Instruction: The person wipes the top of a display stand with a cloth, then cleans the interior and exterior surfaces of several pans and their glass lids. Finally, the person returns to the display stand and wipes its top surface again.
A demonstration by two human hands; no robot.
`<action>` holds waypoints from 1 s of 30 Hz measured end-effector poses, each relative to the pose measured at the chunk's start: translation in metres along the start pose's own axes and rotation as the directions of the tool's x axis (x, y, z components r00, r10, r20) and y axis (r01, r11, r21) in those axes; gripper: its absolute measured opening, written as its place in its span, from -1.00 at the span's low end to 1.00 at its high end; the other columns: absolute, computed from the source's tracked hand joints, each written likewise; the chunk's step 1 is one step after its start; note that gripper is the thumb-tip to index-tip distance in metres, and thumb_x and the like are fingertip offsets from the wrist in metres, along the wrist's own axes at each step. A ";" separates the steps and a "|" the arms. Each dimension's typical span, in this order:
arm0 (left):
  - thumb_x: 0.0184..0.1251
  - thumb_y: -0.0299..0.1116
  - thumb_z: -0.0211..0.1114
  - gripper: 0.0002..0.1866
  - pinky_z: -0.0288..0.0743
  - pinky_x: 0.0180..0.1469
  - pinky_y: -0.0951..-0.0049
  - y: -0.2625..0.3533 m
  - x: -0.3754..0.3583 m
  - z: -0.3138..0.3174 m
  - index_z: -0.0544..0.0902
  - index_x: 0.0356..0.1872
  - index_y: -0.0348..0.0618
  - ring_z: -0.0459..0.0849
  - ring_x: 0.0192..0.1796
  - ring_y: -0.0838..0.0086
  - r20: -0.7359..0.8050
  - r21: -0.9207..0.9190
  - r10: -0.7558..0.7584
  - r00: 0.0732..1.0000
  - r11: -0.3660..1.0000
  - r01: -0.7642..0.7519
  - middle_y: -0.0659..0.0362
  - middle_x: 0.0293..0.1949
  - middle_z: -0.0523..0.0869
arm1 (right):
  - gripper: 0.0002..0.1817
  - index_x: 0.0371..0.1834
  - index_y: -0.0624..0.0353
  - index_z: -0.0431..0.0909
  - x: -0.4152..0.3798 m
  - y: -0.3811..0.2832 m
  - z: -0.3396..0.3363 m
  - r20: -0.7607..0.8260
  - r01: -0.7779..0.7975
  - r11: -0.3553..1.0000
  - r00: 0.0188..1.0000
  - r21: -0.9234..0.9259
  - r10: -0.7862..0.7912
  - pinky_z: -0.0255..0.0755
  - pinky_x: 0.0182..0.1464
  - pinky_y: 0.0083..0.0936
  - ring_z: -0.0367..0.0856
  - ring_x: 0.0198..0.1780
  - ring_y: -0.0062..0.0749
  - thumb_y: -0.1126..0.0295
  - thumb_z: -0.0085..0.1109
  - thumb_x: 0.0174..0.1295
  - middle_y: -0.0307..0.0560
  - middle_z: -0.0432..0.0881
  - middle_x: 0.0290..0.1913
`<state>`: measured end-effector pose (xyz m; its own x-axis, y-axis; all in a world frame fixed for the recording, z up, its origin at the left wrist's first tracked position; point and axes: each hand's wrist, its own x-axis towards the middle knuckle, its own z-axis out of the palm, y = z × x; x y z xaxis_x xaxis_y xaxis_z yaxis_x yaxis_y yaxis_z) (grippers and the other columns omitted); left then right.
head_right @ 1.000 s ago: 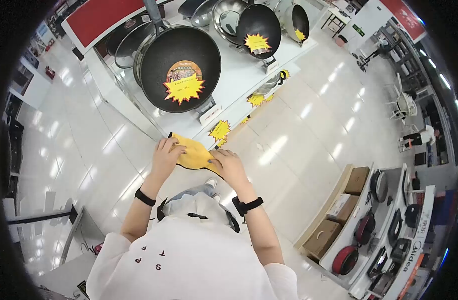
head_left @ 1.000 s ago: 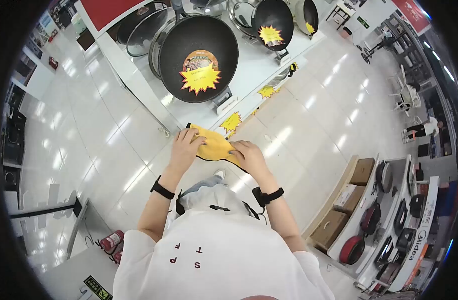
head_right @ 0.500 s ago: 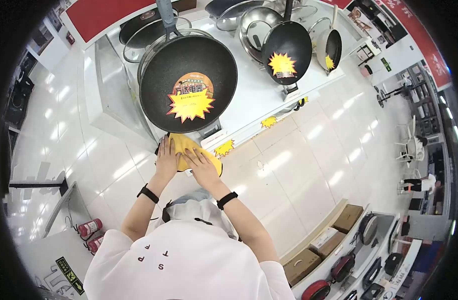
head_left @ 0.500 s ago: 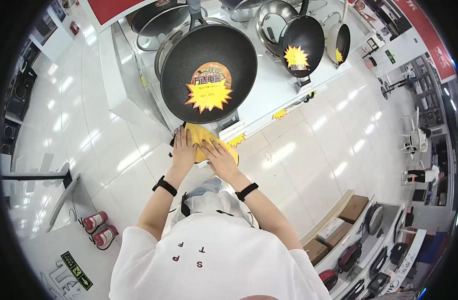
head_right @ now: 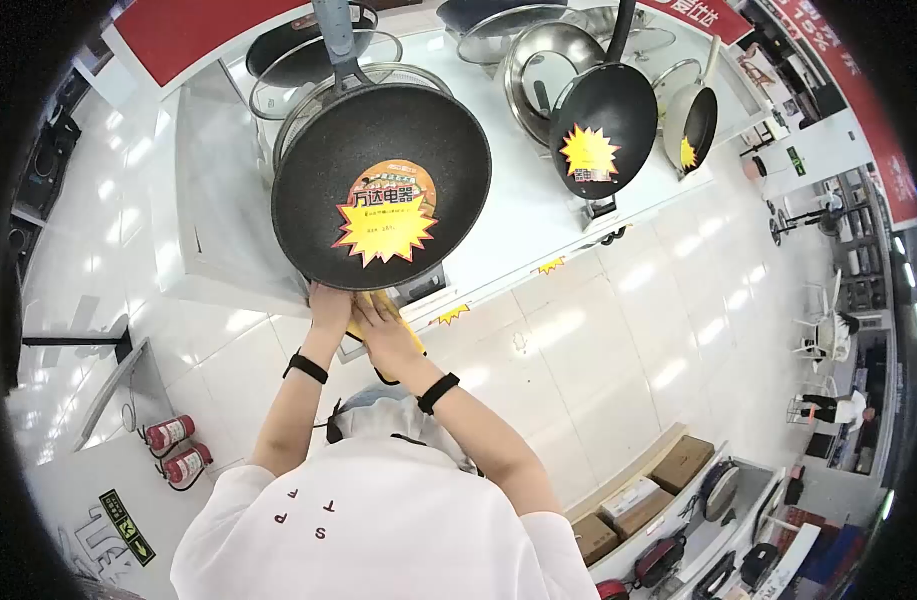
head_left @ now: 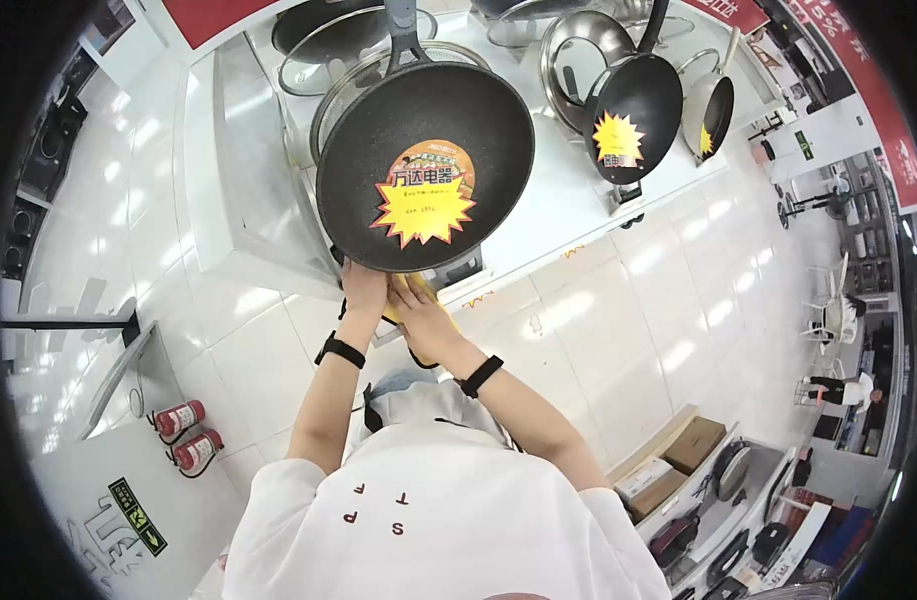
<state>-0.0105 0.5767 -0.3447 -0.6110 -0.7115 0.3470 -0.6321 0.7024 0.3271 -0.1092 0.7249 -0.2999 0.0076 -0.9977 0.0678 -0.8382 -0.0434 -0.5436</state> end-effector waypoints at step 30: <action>0.41 -0.34 0.19 -0.35 0.39 0.48 0.11 0.160 -0.113 0.015 0.39 0.45 -0.54 0.42 0.49 -0.08 0.231 0.541 -0.374 0.898 0.817 0.201 -0.27 0.47 0.42 | -0.38 0.28 0.01 0.64 -0.119 0.127 -0.102 0.068 0.153 0.948 0.982 0.280 -0.179 0.57 0.22 -0.13 0.68 0.22 0.12 0.72 -0.08 0.18 0.15 0.72 0.22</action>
<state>-0.0499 0.7687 -0.3449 -0.4225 -0.9063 -0.0134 -0.8969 0.4201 -0.1382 -0.2720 0.8434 -0.2922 0.1941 -0.9751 0.1071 -0.6409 -0.2087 -0.7387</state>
